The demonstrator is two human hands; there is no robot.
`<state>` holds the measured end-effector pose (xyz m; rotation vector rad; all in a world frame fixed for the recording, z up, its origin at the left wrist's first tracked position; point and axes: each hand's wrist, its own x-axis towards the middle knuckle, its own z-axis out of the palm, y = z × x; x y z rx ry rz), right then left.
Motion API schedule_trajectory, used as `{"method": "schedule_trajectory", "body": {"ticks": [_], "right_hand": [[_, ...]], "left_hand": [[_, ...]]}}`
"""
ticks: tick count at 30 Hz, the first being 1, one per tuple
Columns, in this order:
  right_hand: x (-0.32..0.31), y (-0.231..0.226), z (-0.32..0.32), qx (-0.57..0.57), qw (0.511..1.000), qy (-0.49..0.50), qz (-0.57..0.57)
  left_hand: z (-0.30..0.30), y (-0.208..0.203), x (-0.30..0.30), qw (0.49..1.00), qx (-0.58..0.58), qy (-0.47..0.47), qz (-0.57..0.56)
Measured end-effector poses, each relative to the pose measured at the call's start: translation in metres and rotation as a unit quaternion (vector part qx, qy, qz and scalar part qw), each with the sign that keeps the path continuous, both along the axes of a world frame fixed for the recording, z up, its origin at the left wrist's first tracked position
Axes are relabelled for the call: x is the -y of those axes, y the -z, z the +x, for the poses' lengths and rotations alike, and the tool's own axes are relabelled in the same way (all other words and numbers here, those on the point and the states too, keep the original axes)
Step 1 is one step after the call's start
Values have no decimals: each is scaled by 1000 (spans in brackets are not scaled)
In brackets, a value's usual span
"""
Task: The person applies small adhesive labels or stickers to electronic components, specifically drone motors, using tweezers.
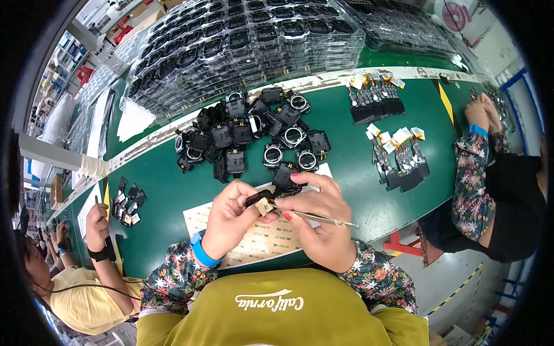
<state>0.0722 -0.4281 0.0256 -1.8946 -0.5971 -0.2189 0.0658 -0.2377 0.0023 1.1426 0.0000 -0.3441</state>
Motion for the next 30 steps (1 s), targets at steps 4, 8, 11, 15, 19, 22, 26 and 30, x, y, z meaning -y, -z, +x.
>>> {"method": "schedule_trajectory", "body": {"ticks": [4,8,11,15,19,22,26,30], "right_hand": [[-4,-13,-3,133,985,-18,-110],[-10,-11,-6,271,943,-35,-189],[-12,-4,-3,308,931,-47,-191],[-12,-6,4,276,952,-74,-110],[-13,-16,11,162,984,-72,-31],[-18,-18,16,77,992,-20,-93],[-28,-10,24,45,992,8,-119],[-27,-9,28,37,989,-10,-143]], "left_hand": [[-1,1,-1,1000,19,0,-3],[0,2,-1,999,41,-15,29],[1,-1,-5,999,20,-7,26],[1,-5,-4,1000,-1,0,15],[2,-6,-6,999,-27,5,16],[0,-7,-4,999,12,-5,36],[0,-8,-1,999,22,-9,31],[1,-8,-6,999,8,9,34]]}}
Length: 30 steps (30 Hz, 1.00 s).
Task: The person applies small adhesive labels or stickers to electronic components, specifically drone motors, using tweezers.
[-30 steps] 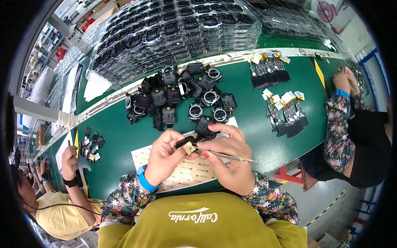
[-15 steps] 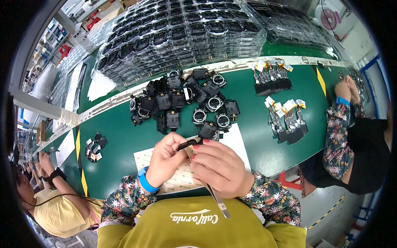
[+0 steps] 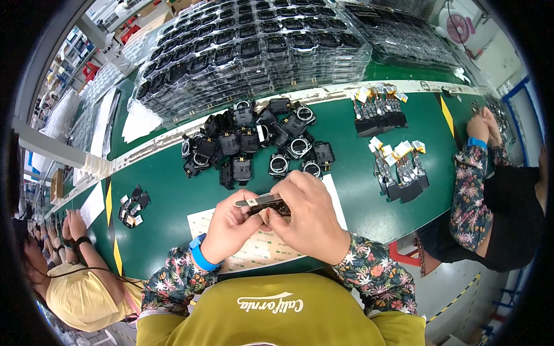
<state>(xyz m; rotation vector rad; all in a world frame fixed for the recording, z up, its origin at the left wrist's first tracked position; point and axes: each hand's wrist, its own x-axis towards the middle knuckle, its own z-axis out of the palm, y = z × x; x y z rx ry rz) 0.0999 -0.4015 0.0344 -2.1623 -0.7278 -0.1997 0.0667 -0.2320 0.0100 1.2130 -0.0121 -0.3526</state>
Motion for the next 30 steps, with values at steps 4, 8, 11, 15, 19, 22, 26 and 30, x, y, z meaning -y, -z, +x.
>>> {"method": "schedule_trajectory", "body": {"ticks": [4,8,11,15,19,22,26,30], "right_hand": [[-1,2,0,-3,1000,8,1],[-6,5,-3,6,1000,0,9],[-8,3,-7,121,992,20,-1],[-9,-8,-14,125,992,1,5],[11,-2,-16,96,995,5,-1],[26,-2,-12,90,996,-3,-4],[45,-2,-8,41,999,17,17],[67,-1,-1,26,994,93,47]], "left_hand": [[-1,2,-2,1000,14,14,16],[-3,-4,-2,999,9,-5,40],[-4,-7,-2,998,28,-24,59],[-12,-15,-31,987,91,-66,113],[-27,-15,-94,941,116,-197,250],[-51,-4,-156,882,88,-283,367],[-82,16,-215,692,121,-358,614],[-91,24,-250,556,192,-370,719]]}}
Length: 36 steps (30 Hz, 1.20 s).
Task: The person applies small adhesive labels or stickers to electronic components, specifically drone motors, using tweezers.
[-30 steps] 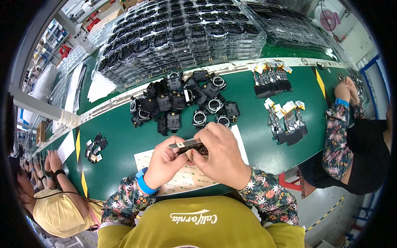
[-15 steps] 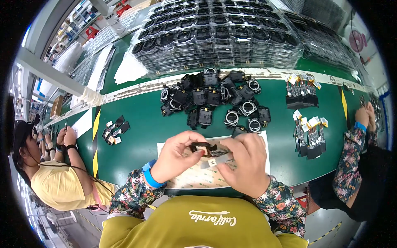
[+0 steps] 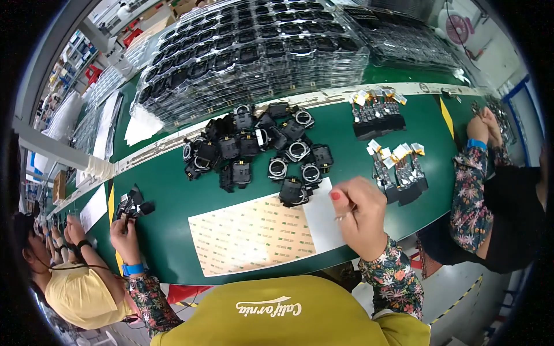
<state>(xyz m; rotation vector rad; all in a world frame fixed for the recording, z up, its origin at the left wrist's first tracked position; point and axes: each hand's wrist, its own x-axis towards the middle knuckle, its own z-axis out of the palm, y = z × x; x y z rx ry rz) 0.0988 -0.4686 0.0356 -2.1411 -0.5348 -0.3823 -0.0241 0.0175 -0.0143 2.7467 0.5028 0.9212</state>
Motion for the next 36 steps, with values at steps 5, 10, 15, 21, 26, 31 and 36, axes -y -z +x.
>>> {"method": "schedule_trajectory", "body": {"ticks": [5,10,15,21,26,31,36], "right_hand": [[32,-1,13,28,992,123,-6],[60,-4,16,-3,980,193,-41],[65,0,19,-27,968,206,-138],[48,11,22,-14,931,244,-271],[47,18,26,-5,926,261,-274],[54,23,32,10,921,262,-290],[55,17,23,-30,951,213,-221]], "left_hand": [[-4,9,-62,965,-105,-166,-173],[15,-9,-71,968,-137,-210,-22],[93,-71,100,988,0,155,-5],[146,-55,254,840,-92,532,54],[148,-49,271,845,-126,515,66],[141,-45,267,829,-171,532,40],[137,-39,258,791,-194,580,5]]}}
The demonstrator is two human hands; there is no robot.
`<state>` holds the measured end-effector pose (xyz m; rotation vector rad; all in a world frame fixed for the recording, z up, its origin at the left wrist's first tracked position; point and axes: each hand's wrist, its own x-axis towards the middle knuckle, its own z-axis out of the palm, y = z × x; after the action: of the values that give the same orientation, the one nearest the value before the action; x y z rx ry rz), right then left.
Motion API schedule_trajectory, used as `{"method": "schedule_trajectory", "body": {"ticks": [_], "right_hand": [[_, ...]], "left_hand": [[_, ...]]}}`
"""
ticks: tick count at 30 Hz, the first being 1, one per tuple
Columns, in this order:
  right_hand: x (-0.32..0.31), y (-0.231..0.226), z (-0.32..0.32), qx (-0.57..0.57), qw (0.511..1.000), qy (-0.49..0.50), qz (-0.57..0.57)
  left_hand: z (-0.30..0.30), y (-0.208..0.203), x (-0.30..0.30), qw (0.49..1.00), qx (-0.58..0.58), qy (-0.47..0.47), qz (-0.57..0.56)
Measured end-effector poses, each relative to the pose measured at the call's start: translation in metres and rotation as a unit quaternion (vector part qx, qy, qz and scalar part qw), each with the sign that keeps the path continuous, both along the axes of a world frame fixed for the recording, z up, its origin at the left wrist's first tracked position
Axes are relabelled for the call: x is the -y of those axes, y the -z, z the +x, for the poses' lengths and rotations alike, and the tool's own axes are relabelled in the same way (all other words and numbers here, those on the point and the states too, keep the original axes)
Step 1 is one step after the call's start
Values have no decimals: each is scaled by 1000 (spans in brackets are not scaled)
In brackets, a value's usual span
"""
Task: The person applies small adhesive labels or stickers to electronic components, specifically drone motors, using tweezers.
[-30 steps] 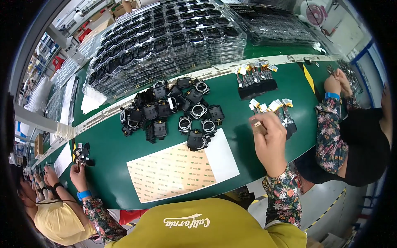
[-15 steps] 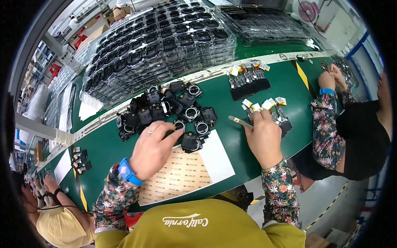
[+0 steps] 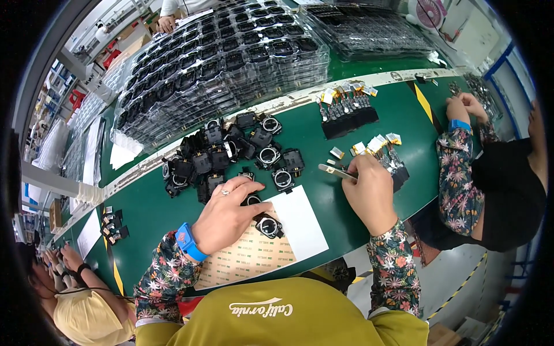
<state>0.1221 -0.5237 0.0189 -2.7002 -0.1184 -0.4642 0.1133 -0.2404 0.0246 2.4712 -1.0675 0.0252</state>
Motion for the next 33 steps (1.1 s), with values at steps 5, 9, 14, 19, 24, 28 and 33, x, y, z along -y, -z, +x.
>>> {"method": "schedule_trajectory", "body": {"ticks": [5,9,14,19,24,28,33], "right_hand": [[-13,-5,-8,6,999,-25,42],[-19,0,-13,15,997,-34,-74],[-17,3,-8,38,998,-57,-15],[-38,-7,-10,-170,907,-63,381],[-78,-5,-27,-223,798,-150,540],[-97,-20,-35,-146,876,-289,358],[-93,-24,-40,-49,897,-437,39]], "left_hand": [[-7,-8,-10,998,-23,-2,-51],[-18,-10,-23,971,-147,-98,-159],[-26,-4,-35,819,-402,-176,-371],[-29,-11,-34,682,-559,-186,-433],[-30,6,-38,691,-568,-171,-414],[-30,-1,-36,685,-591,-166,-391],[-30,-2,-37,687,-594,-128,-399]]}}
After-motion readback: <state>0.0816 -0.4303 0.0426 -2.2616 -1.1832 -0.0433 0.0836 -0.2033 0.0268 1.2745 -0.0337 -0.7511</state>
